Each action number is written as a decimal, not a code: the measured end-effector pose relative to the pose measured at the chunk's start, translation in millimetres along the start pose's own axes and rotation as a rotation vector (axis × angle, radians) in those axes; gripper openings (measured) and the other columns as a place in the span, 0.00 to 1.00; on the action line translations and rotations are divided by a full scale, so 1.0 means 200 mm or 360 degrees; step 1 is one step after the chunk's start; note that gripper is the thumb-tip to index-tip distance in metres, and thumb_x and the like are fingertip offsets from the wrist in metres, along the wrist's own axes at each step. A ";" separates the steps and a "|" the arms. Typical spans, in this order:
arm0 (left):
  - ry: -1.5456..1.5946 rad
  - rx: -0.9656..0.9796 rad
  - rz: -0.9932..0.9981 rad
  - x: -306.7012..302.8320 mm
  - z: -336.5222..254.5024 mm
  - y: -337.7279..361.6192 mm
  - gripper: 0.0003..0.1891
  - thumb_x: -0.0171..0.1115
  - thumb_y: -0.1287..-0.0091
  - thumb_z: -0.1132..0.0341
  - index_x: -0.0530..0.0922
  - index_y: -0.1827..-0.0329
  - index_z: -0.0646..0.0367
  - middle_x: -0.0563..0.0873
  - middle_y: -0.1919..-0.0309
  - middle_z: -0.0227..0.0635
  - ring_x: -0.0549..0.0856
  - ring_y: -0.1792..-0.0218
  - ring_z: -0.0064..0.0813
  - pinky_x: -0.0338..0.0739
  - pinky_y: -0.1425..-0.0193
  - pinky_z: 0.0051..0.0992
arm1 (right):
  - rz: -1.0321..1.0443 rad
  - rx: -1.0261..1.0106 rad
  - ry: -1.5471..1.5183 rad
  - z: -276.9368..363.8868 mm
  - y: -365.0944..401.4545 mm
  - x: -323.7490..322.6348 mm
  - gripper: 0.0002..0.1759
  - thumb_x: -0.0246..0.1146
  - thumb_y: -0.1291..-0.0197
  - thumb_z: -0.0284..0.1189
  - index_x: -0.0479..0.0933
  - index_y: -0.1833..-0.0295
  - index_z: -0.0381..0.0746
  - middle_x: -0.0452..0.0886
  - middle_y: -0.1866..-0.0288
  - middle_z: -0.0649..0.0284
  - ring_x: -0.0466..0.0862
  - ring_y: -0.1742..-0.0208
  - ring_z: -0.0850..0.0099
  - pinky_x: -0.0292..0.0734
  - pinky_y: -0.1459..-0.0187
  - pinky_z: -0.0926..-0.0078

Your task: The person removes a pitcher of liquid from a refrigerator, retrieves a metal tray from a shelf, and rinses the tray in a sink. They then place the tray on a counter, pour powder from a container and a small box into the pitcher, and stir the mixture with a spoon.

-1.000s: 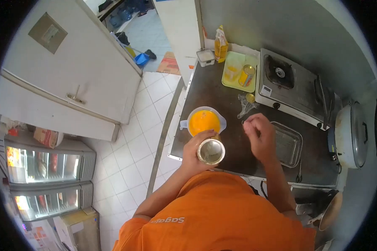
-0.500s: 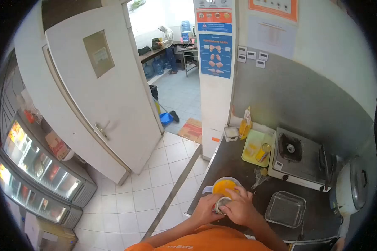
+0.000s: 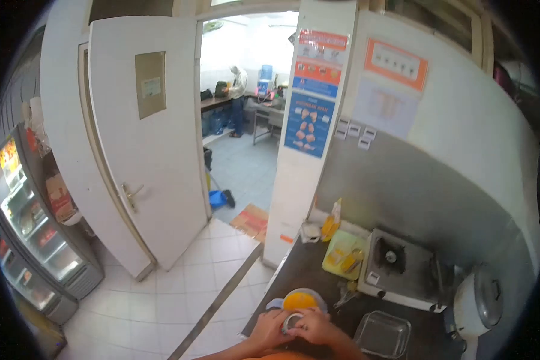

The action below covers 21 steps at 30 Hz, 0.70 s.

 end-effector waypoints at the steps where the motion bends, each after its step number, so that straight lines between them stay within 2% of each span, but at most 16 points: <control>1: 0.0009 -0.0015 -0.0057 -0.04 -0.07 -0.01 0.31 0.79 0.50 0.58 0.79 0.43 0.57 0.87 0.54 0.47 0.86 0.53 0.52 0.80 0.49 0.45 | -0.0082 -0.0065 0.0020 -0.02 0.01 0.01 0.19 0.67 0.37 0.53 0.91 0.58 0.51 0.76 0.27 0.60 0.68 0.26 0.46 0.59 0.31 0.34; 3: 0.0012 -0.0071 -0.0172 -0.15 -0.20 0.00 0.24 0.79 0.49 0.65 0.81 0.49 0.58 0.88 0.56 0.47 0.86 0.56 0.53 0.81 0.53 0.45 | -0.0219 0.0001 0.0240 0.01 0.03 -0.02 0.17 0.67 0.38 0.51 0.91 0.58 0.50 0.79 0.29 0.61 0.69 0.27 0.48 0.61 0.32 0.36; 4: 0.0054 -0.0050 -0.0206 -0.12 -0.18 0.00 0.26 0.79 0.52 0.64 0.81 0.48 0.58 0.87 0.57 0.49 0.85 0.56 0.55 0.80 0.53 0.46 | -0.0280 0.0032 0.0336 0.03 0.05 -0.03 0.17 0.68 0.38 0.50 0.91 0.58 0.50 0.80 0.30 0.62 0.70 0.28 0.49 0.62 0.33 0.37; 5: 0.0092 -0.0035 -0.0237 -0.08 -0.13 0.02 0.28 0.80 0.54 0.63 0.81 0.48 0.57 0.86 0.58 0.51 0.84 0.56 0.57 0.80 0.53 0.47 | -0.0460 0.0007 0.0423 0.07 0.07 -0.05 0.12 0.70 0.42 0.44 0.91 0.59 0.50 0.82 0.34 0.64 0.72 0.30 0.52 0.65 0.36 0.40; 6: 0.0126 -0.0026 -0.0263 -0.05 -0.10 0.03 0.30 0.81 0.57 0.62 0.81 0.48 0.57 0.85 0.59 0.53 0.84 0.56 0.60 0.80 0.53 0.47 | -0.0702 -0.0066 0.0396 0.09 0.07 -0.06 0.15 0.69 0.39 0.46 0.89 0.58 0.47 0.82 0.36 0.62 0.74 0.32 0.53 0.66 0.36 0.42; 8: 0.0126 -0.0042 -0.0262 -0.04 -0.11 0.03 0.30 0.80 0.53 0.62 0.80 0.45 0.56 0.87 0.58 0.50 0.86 0.56 0.54 0.81 0.52 0.46 | -0.1171 -0.0213 0.0316 0.11 0.09 -0.03 0.21 0.68 0.34 0.50 0.86 0.57 0.41 0.82 0.40 0.57 0.77 0.37 0.54 0.68 0.36 0.46; 9: 0.0125 -0.0057 -0.0259 -0.04 -0.11 0.03 0.29 0.80 0.50 0.62 0.79 0.44 0.56 0.88 0.57 0.48 0.87 0.56 0.52 0.81 0.52 0.45 | -0.1130 -0.0236 0.0424 0.07 0.08 0.01 0.23 0.68 0.34 0.51 0.82 0.48 0.43 0.80 0.36 0.56 0.75 0.35 0.54 0.68 0.36 0.46; 11: 0.0126 -0.0104 -0.0122 -0.06 -0.12 0.01 0.32 0.78 0.49 0.55 0.78 0.41 0.55 0.87 0.54 0.47 0.85 0.51 0.51 0.79 0.50 0.47 | -0.1036 -0.0282 0.0626 -0.02 0.06 0.07 0.34 0.67 0.35 0.55 0.73 0.30 0.48 0.75 0.28 0.53 0.73 0.30 0.53 0.67 0.35 0.47; 12: 0.0128 -0.0132 -0.0047 -0.05 -0.11 0.01 0.34 0.78 0.48 0.51 0.77 0.39 0.54 0.86 0.52 0.46 0.85 0.49 0.50 0.78 0.49 0.48 | -0.1054 -0.0277 0.0484 -0.01 0.08 0.06 0.25 0.69 0.39 0.50 0.79 0.41 0.48 0.78 0.31 0.57 0.73 0.31 0.52 0.67 0.35 0.45; 14: 0.0134 -0.0160 -0.0073 0.03 -0.05 0.00 0.35 0.79 0.50 0.52 0.77 0.40 0.56 0.87 0.53 0.48 0.85 0.50 0.53 0.80 0.47 0.47 | -0.1091 -0.0249 0.0190 0.06 0.11 -0.02 0.09 0.73 0.46 0.39 0.90 0.61 0.49 0.82 0.35 0.65 0.73 0.32 0.50 0.65 0.37 0.42; 15: 0.0116 -0.0160 -0.0081 0.02 -0.06 0.00 0.35 0.80 0.50 0.53 0.78 0.40 0.57 0.87 0.54 0.50 0.86 0.51 0.55 0.80 0.47 0.46 | -0.1128 -0.0313 0.0379 0.13 0.14 -0.08 0.09 0.74 0.49 0.37 0.89 0.63 0.48 0.82 0.36 0.65 0.73 0.34 0.49 0.64 0.37 0.44; 17: 0.0098 -0.0145 -0.0078 0.00 -0.08 0.00 0.35 0.81 0.52 0.54 0.78 0.41 0.58 0.87 0.54 0.51 0.86 0.51 0.55 0.81 0.46 0.45 | -0.1087 -0.0421 0.0496 0.17 0.17 -0.13 0.09 0.74 0.50 0.37 0.89 0.63 0.48 0.82 0.36 0.64 0.73 0.34 0.49 0.64 0.37 0.45; 21: 0.0039 -0.0139 0.0080 0.08 -0.02 0.04 0.38 0.79 0.51 0.53 0.75 0.37 0.54 0.84 0.47 0.47 0.84 0.48 0.52 0.77 0.46 0.50 | -0.1024 -0.0519 0.0673 0.11 0.15 -0.10 0.08 0.72 0.47 0.37 0.88 0.63 0.47 0.81 0.36 0.62 0.71 0.32 0.50 0.62 0.41 0.42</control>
Point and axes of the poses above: each hand's wrist, its own y-axis away from the middle knuckle, its own x-axis out of the palm, z = x × y, the point moved 5 cm from there along -y, towards the middle knuckle
